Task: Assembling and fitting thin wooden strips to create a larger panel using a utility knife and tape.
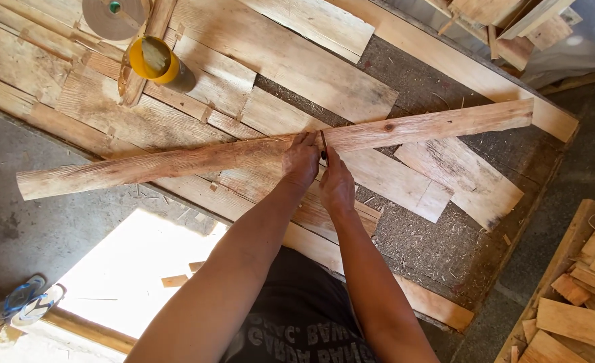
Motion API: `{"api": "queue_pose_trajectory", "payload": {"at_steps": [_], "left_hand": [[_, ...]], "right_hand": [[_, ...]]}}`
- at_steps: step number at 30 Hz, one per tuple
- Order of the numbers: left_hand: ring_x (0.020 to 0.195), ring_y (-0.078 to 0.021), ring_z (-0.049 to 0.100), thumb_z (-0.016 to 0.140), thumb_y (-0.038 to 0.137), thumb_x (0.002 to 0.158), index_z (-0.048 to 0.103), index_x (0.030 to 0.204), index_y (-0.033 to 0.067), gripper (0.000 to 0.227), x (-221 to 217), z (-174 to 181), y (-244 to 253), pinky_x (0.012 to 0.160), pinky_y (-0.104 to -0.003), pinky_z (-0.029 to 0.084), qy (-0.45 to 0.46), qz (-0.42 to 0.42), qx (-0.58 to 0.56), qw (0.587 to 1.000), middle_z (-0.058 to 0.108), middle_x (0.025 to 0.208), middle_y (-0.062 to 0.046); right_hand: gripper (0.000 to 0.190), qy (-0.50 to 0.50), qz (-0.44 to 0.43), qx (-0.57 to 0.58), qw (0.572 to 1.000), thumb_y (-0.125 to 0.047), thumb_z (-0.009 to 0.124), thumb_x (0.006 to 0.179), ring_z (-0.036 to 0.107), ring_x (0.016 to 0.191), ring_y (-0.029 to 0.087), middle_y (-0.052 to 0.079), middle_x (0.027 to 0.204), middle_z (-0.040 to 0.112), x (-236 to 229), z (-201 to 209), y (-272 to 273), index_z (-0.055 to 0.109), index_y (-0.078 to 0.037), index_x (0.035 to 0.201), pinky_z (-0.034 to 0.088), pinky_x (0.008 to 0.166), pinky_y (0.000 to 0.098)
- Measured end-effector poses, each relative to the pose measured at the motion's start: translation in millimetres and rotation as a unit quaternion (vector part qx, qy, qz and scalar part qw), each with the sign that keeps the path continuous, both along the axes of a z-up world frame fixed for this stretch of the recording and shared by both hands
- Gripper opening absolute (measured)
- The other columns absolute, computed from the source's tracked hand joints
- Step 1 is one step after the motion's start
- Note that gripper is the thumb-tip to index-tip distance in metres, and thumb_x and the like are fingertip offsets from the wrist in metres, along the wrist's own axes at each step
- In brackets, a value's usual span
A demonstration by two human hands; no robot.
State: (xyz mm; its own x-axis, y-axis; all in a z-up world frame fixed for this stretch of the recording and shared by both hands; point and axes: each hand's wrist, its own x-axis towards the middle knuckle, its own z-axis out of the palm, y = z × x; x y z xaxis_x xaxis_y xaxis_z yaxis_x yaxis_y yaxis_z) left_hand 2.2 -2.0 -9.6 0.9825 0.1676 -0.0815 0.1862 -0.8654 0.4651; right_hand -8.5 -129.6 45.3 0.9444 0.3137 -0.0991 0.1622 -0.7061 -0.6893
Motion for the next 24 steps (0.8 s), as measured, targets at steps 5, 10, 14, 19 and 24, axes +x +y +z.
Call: {"api": "queue_pose_trajectory", "payload": {"at_steps": [5,10,14,19,24], "left_hand": [[0.14,-0.0289,0.048,0.069,0.012,0.085,0.079,0.093,0.0105,0.014,2,-4,0,0.1,-0.041,0.053,0.001,0.006,0.006,1.0,0.055,0.149,-0.007],[0.142,-0.0271,0.048,0.068,0.013,0.09,0.079,0.095,0.0098,0.012,0,-7,0,0.103,-0.039,0.053,0.013,0.007,-0.001,1.0,0.055,0.152,-0.005],[0.143,-0.0268,0.047,0.067,0.014,0.091,0.078,0.104,0.0113,0.017,3,-2,-1,0.102,-0.039,0.053,0.029,0.007,0.001,1.0,0.054,0.152,-0.005],[0.142,-0.0264,0.046,0.065,0.013,0.093,0.076,0.112,0.0097,0.022,6,-14,-5,0.102,-0.037,0.053,0.045,-0.009,0.051,0.998,0.052,0.154,-0.003],[0.142,-0.026,0.046,0.065,0.013,0.095,0.067,0.131,0.0081,0.037,7,3,-3,0.102,-0.041,0.053,0.035,0.036,-0.013,0.999,0.055,0.151,-0.003]], "right_hand": [[0.057,0.021,-0.001,-0.027,0.999,0.001,0.053,0.094,0.068,0.101,0.045,0.026,0.118,0.067,6,-12,7,0.046,-0.009,0.15,0.055,0.083,0.0528],[0.058,0.035,-0.003,-0.05,0.998,0.0,0.053,0.094,0.068,0.1,0.045,0.026,0.116,0.067,4,-9,9,0.045,-0.009,0.151,0.055,0.083,0.0532],[0.062,0.019,-0.001,-0.065,0.998,0.002,0.056,0.091,0.068,0.1,0.045,0.026,0.117,0.067,5,-6,15,0.046,-0.01,0.151,0.055,0.083,0.0527],[0.063,0.041,-0.002,-0.112,0.993,0.0,0.063,0.088,0.068,0.1,0.045,0.025,0.115,0.068,14,5,19,0.047,-0.009,0.148,0.056,0.082,0.0524],[0.058,0.045,0.033,-0.112,0.992,0.001,0.064,0.084,0.068,0.102,0.046,0.025,0.109,0.072,20,30,23,0.053,-0.007,0.14,0.054,0.087,0.0548]]}}
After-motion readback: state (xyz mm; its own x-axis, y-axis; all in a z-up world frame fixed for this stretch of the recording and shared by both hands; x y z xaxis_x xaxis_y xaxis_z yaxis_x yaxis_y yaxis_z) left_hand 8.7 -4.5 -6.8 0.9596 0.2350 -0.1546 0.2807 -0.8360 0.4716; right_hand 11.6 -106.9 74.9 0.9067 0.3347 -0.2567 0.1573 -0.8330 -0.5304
